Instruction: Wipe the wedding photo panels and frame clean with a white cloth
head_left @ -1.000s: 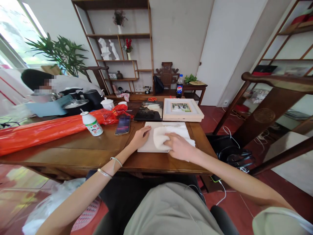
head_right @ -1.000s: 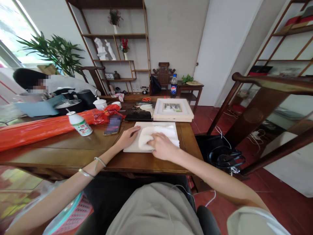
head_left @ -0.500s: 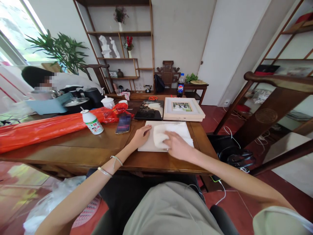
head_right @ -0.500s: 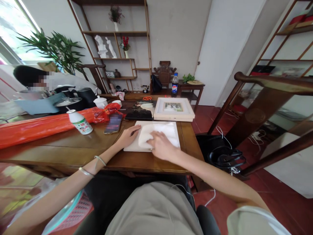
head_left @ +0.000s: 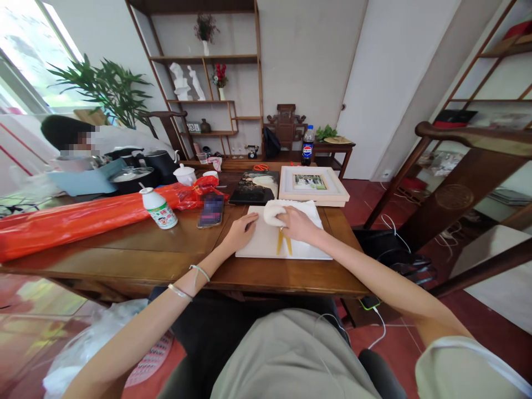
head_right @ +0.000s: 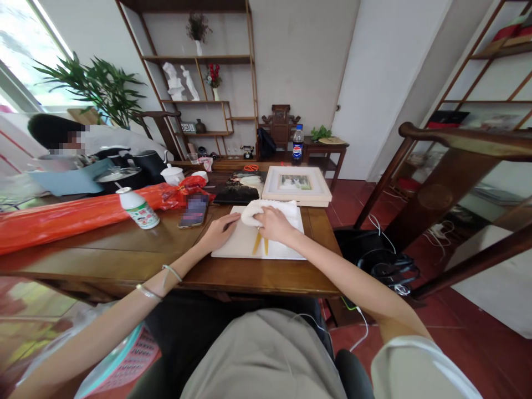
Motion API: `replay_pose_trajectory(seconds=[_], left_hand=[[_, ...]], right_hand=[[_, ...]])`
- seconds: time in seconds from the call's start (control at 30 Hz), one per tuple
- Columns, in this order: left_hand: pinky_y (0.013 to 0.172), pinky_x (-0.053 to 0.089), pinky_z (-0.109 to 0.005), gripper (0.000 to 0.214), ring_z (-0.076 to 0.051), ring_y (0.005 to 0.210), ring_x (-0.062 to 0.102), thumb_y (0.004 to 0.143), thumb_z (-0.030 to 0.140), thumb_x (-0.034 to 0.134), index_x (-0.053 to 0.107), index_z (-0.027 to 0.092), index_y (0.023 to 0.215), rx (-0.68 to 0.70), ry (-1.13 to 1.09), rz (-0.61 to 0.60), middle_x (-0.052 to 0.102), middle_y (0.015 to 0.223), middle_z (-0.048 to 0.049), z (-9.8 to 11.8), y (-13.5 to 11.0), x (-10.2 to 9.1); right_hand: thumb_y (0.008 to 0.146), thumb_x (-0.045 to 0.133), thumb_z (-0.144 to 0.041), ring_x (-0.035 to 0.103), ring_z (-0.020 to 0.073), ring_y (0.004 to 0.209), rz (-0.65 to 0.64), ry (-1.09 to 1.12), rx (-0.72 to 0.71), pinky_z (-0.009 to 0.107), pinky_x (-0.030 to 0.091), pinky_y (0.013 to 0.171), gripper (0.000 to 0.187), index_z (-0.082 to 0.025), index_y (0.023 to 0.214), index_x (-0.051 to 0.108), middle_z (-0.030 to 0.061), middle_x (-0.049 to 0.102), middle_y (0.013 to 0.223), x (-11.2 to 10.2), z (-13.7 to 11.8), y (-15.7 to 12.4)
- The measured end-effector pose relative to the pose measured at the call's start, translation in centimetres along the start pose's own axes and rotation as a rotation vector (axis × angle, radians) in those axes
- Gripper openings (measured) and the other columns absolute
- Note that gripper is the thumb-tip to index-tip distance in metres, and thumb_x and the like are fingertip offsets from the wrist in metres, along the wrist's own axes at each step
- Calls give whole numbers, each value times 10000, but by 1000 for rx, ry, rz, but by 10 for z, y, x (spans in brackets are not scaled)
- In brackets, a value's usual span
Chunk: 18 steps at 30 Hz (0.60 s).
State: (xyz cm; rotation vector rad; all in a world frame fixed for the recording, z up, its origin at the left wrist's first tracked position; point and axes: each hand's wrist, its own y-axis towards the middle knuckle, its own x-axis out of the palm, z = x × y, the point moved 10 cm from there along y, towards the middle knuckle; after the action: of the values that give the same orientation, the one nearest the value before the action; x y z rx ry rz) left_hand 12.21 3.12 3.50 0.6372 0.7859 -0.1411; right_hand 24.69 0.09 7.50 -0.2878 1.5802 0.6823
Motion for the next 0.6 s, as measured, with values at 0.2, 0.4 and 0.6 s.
replay_pose_trajectory(seconds=[0.2, 0.4, 0.6], left_hand=[[1017, 382, -355, 349, -223, 1155, 533, 838, 231, 414, 640, 145, 1091, 10, -24, -15, 596, 1216, -92, 3, 0, 0], [1007, 397, -367, 362, -218, 1151, 536, 834, 218, 411, 622, 121, 1112, 9, -24, -15, 585, 1228, -111, -1, -1, -1], [997, 408, -385, 339, -232, 1136, 548, 829, 238, 442, 634, 137, 1090, 4, -58, -5, 601, 1208, -103, -2, -1, -2]], right_hand=[[752, 520, -204, 413, 337, 1108, -91, -180, -51, 512, 348, 878, 264, -149, 971, 658, 166, 526, 1175, 12, -47, -2], [740, 543, -230, 459, 346, 991, -66, -177, -266, 481, 393, 762, 189, -131, 821, 682, 216, 546, 1081, -4, -133, -53], [760, 537, -251, 518, 294, 914, -67, -84, -204, 408, 423, 742, 213, -144, 881, 676, 148, 604, 922, -3, -101, -29]])
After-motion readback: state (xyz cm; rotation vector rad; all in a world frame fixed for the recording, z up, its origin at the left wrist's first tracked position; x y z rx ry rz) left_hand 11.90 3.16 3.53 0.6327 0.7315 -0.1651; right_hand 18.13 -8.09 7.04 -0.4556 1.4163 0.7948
